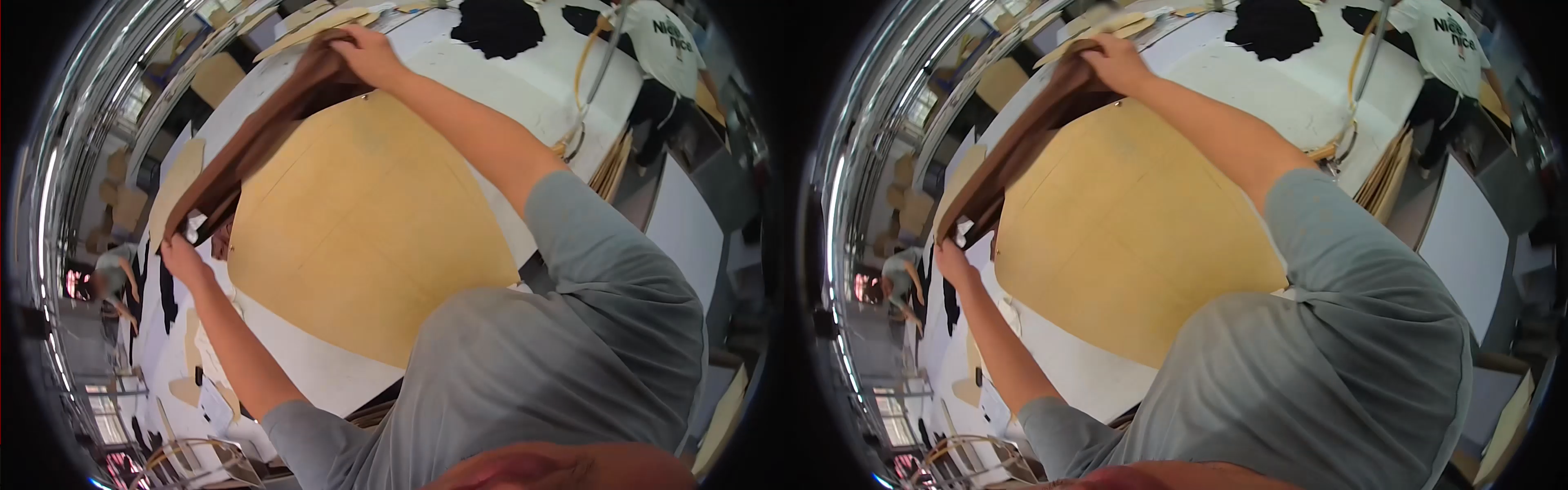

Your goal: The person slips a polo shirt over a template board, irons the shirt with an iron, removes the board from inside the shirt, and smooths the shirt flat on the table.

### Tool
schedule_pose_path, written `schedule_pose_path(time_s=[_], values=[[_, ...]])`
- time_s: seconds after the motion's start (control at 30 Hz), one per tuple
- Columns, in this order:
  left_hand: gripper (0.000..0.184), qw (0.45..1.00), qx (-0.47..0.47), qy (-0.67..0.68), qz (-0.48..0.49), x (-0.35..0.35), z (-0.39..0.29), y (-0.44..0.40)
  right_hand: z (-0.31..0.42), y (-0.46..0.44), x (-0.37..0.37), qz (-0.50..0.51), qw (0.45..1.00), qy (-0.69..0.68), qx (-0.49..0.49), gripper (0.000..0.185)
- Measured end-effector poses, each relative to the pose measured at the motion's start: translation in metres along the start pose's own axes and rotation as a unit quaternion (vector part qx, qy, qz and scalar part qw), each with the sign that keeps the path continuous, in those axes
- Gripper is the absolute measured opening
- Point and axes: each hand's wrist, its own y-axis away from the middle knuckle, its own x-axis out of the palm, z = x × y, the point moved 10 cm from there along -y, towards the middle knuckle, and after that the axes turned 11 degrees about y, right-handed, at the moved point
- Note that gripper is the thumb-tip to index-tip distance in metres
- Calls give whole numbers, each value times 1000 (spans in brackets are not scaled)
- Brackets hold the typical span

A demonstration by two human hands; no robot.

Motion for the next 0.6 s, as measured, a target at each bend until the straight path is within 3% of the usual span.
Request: schedule_pose_path(time_s=[0.07, 0.1, 0.17, 0.2, 0.23, 0.3, 0.33, 0.37, 0.4, 0.43, 0.47, 0.5, 0.57, 0.6], values=[[38, 997, 75, -12, 6, 33, -92, -1, 35, -19, 5, -77, 985, -136, 77, 29], [37, 993, 100, 20, 54, 52, -119, 6, 45, -22, 9, -82, 979, -159, 93, 32], [35, 985, 63, 97, 126, 73, -149, 39, 70, 2, 13, -39, 967, -214, 131, 31], [33, 976, 30, 109, 188, 81, -140, 46, 77, 17, 12, -34, 978, -177, 108, 32], [32, 961, 1, 122, 248, 92, -130, 58, 69, 42, 19, 25, 973, -179, 146, 31], [32, 957, -96, 129, 242, 114, -150, 154, 43, 109, 35, 194, 949, -119, 219, 30], [33, 953, -125, 128, 244, 123, -135, 184, 48, 151, 23, 250, 913, -206, 248, 34], [31, 929, -134, 152, 309, 138, -110, 212, 28, 203, 33, 315, 882, -221, 272, 41], [29, 893, -252, 141, 344, 143, -63, 245, 36, 248, 18, 385, 812, -276, 342, 45], [25, 868, -337, 176, 319, 148, -22, 282, 36, 293, 11, 403, 754, -362, 372, 51], [33, 836, -421, 177, 302, 149, 11, 324, 39, 329, -1, 420, 741, -384, 356, 54], [44, 768, -506, 217, 325, 155, 41, 370, 18, 380, -3, 439, 741, -330, 387, 56], [45, 692, -611, 250, 292, 159, 83, 447, 4, 441, -30, 539, 725, -156, 399, 52], [47, 650, -636, 280, 307, 163, 98, 484, 3, 458, -43, 529, 717, -153, 428, 45]])
